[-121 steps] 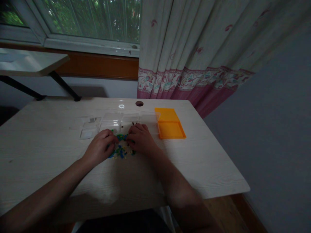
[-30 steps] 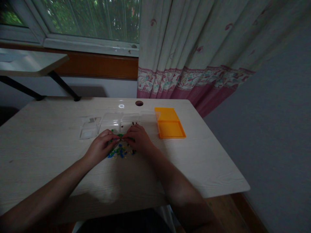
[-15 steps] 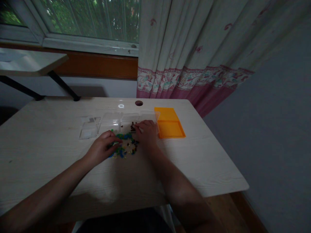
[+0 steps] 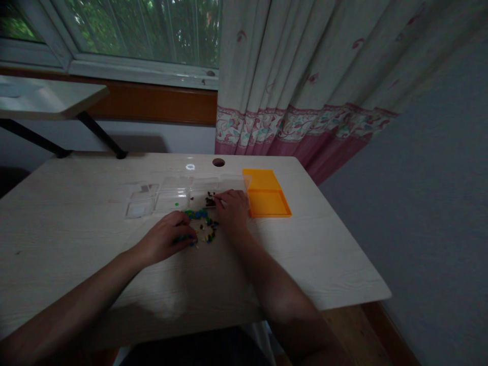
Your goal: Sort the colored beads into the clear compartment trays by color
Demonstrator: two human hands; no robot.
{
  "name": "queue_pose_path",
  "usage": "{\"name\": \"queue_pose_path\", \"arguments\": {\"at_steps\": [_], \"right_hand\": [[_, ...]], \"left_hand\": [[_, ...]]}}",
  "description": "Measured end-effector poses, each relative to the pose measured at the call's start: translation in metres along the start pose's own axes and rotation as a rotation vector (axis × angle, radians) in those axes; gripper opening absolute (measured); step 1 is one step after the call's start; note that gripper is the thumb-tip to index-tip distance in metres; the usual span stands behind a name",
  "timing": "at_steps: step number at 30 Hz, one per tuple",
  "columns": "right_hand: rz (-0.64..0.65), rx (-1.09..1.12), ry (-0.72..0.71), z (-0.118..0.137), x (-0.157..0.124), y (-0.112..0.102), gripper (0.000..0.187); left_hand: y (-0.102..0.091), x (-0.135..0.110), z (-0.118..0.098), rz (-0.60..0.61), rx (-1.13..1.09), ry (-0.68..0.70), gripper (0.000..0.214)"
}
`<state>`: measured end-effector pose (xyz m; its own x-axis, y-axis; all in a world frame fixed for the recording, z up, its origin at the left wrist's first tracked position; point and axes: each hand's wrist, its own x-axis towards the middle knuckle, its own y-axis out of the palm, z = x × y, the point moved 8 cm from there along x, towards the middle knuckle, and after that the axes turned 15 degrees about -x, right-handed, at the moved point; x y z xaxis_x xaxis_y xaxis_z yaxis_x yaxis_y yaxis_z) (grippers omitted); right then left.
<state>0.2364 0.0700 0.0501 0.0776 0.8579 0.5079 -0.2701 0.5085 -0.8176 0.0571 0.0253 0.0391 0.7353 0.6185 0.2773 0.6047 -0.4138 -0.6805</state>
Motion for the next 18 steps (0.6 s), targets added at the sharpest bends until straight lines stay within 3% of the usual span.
{"name": "queue_pose_path", "arguments": {"at_steps": [10, 18], "right_hand": [[0.020, 0.024, -0.064, 0.007, 0.000, 0.000, 0.017], [0.018, 0.045, -0.084, 0.012, 0.000, -0.002, 0.016]], "left_hand": [[-0.005, 0.001, 0.002, -0.026, 0.043, -0.039, 0.011], [-0.007, 0.001, -0.004, -0.042, 0.011, 0.006, 0.022]]}}
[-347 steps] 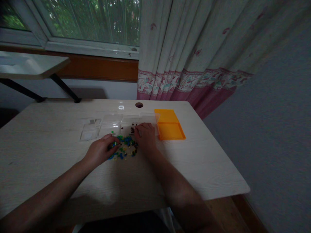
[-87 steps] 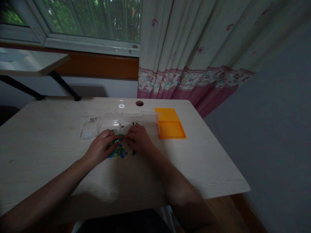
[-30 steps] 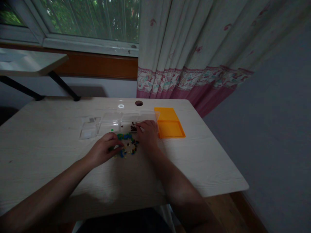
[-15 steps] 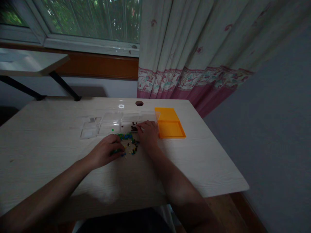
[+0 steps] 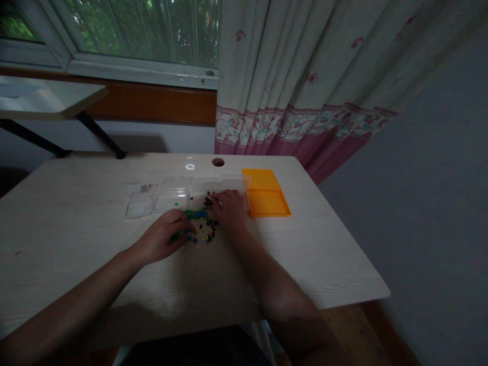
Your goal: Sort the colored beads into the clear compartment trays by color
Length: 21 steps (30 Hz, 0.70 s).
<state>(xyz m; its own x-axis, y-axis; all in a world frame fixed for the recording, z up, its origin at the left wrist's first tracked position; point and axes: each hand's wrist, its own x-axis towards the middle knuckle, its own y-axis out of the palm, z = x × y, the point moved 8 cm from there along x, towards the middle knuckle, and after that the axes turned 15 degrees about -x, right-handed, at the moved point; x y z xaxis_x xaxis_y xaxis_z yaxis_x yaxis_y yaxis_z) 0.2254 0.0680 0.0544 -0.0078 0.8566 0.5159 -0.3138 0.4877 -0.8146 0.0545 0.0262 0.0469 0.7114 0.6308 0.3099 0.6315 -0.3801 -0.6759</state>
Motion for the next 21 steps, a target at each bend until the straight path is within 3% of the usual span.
{"name": "queue_pose_path", "arguments": {"at_steps": [6, 21], "right_hand": [[-0.011, 0.006, -0.005, 0.0012, 0.0001, -0.0018, 0.015], [0.008, 0.013, -0.015, 0.0018, -0.0001, 0.0010, 0.016]], "left_hand": [[0.0072, -0.0020, -0.0095, 0.085, -0.027, 0.053, 0.024], [0.0093, -0.0002, -0.0022, 0.118, 0.018, 0.023, 0.016]]}}
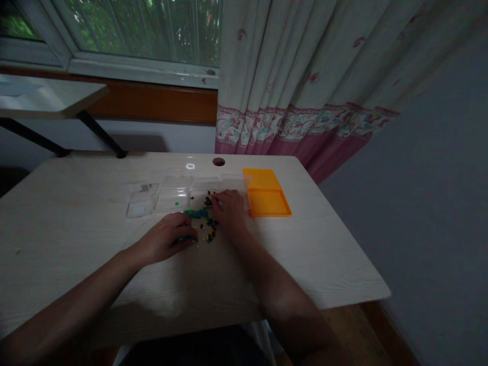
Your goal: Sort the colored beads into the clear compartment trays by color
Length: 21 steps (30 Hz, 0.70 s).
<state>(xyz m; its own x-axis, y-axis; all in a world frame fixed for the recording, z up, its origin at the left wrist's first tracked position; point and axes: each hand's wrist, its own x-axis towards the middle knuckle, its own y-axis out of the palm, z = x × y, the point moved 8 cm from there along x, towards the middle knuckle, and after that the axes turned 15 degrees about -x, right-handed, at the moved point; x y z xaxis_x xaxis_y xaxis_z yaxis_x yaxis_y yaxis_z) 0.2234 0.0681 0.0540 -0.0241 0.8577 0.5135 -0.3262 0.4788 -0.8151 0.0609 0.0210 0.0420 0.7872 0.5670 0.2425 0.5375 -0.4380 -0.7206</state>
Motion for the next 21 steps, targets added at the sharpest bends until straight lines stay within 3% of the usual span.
{"name": "queue_pose_path", "arguments": {"at_steps": [15, 21], "right_hand": [[-0.014, 0.024, -0.029, 0.003, 0.000, -0.002, 0.015], [-0.019, 0.063, -0.073, 0.009, -0.001, -0.006, 0.014]], "left_hand": [[0.002, 0.002, -0.002, -0.018, 0.031, 0.009, 0.017], [-0.019, 0.000, 0.006, -0.263, -0.084, -0.067, 0.018]]}}
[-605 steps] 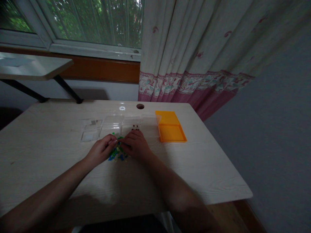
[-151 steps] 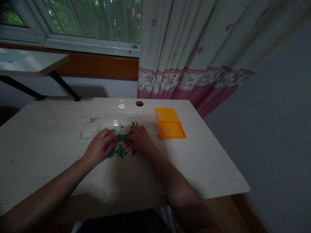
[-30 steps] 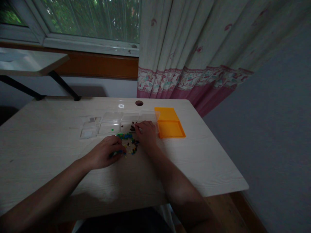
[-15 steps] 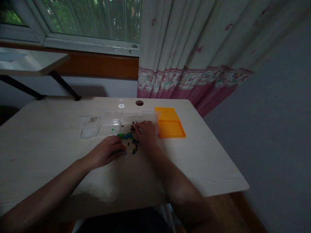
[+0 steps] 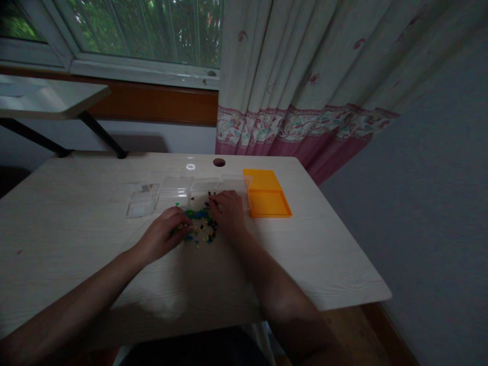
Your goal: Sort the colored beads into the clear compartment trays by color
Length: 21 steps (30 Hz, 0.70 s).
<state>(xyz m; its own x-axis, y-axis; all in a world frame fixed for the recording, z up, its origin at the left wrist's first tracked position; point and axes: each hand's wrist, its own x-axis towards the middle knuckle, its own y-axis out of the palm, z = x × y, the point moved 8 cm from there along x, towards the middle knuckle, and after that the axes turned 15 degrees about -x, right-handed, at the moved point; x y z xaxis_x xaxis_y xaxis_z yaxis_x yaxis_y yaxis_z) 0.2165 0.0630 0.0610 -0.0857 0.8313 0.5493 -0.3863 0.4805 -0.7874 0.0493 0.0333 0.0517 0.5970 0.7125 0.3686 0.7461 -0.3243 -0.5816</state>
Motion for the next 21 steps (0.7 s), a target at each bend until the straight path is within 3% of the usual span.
{"name": "queue_pose_path", "arguments": {"at_steps": [3, 7, 14, 21], "right_hand": [[0.026, 0.053, -0.079, 0.011, -0.001, -0.001, 0.015], [0.091, 0.094, -0.222, 0.030, -0.005, 0.001, 0.016], [0.120, 0.117, -0.361, 0.046, -0.015, 0.008, 0.020], [0.126, 0.112, -0.379, 0.049, -0.016, 0.008, 0.020]], "left_hand": [[-0.011, 0.000, 0.011, -0.133, -0.062, -0.082, 0.020], [-0.016, -0.002, 0.022, -0.218, -0.103, -0.135, 0.023], [-0.016, -0.003, 0.025, -0.237, -0.119, -0.154, 0.025], [-0.014, -0.003, 0.025, -0.221, -0.127, -0.155, 0.025]]}}
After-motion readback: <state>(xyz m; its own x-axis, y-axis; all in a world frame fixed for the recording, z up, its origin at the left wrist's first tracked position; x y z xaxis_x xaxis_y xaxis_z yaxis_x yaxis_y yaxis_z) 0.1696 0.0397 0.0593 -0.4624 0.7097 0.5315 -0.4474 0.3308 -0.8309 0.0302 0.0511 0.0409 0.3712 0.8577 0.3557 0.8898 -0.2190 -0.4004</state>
